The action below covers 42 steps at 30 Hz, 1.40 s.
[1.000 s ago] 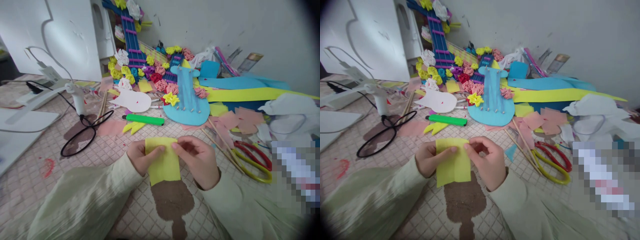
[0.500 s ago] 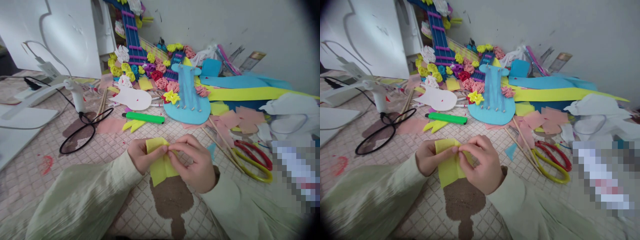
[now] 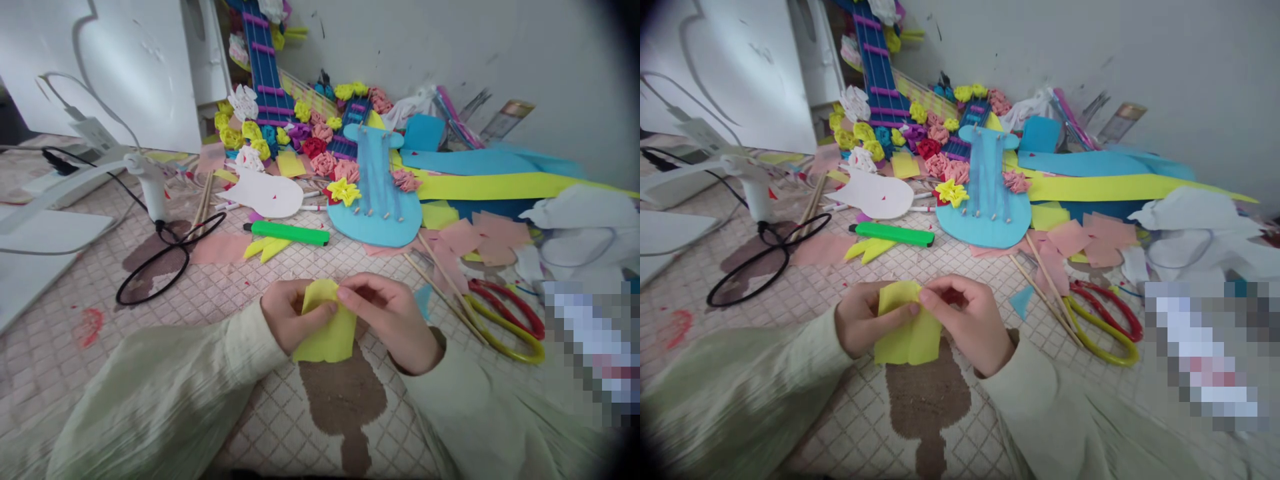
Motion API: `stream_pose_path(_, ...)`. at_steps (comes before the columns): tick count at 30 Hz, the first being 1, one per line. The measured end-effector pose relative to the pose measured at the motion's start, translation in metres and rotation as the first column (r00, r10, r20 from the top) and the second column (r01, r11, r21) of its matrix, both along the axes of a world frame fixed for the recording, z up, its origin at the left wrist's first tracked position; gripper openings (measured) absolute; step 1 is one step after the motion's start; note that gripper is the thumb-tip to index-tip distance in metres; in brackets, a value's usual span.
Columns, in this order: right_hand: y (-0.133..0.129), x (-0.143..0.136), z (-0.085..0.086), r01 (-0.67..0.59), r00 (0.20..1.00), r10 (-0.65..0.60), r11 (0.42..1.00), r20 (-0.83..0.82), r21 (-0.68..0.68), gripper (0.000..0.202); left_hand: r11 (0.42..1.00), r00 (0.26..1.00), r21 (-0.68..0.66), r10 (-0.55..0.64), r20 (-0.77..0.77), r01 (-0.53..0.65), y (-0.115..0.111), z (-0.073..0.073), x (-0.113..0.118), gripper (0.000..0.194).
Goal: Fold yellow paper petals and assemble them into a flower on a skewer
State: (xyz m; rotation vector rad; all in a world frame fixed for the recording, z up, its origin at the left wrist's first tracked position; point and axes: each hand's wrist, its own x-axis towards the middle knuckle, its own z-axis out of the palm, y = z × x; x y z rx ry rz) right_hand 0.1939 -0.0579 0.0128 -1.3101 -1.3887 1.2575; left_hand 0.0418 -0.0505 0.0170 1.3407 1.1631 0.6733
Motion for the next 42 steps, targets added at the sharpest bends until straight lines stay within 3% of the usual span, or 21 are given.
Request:
stream_pose_path(6,0.0001,-0.0003,0.0001,-0.04,0.999,0.039,0.999,-0.032,-0.016,0.016,0.998,1.0,-0.066,-0.011,0.004,0.011,-0.0002,-0.0007,0.0009,0.021)
stream_pose_path(18,0.0014,0.0009,-0.0074,-0.039,0.986,0.021,0.993,-0.166,-0.108,0.014,0.999,0.999,0.021,-0.036,-0.014,0.036,-0.0006,-0.0008,0.0001,0.017)
stream_pose_path(42,0.0015,0.001,-0.0065,0.025,0.999,-0.026,0.999,-0.04,-0.032,0.015,0.999,0.987,0.003,-0.042,-0.158,0.043,-0.0008,-0.0006,-0.0011,0.023)
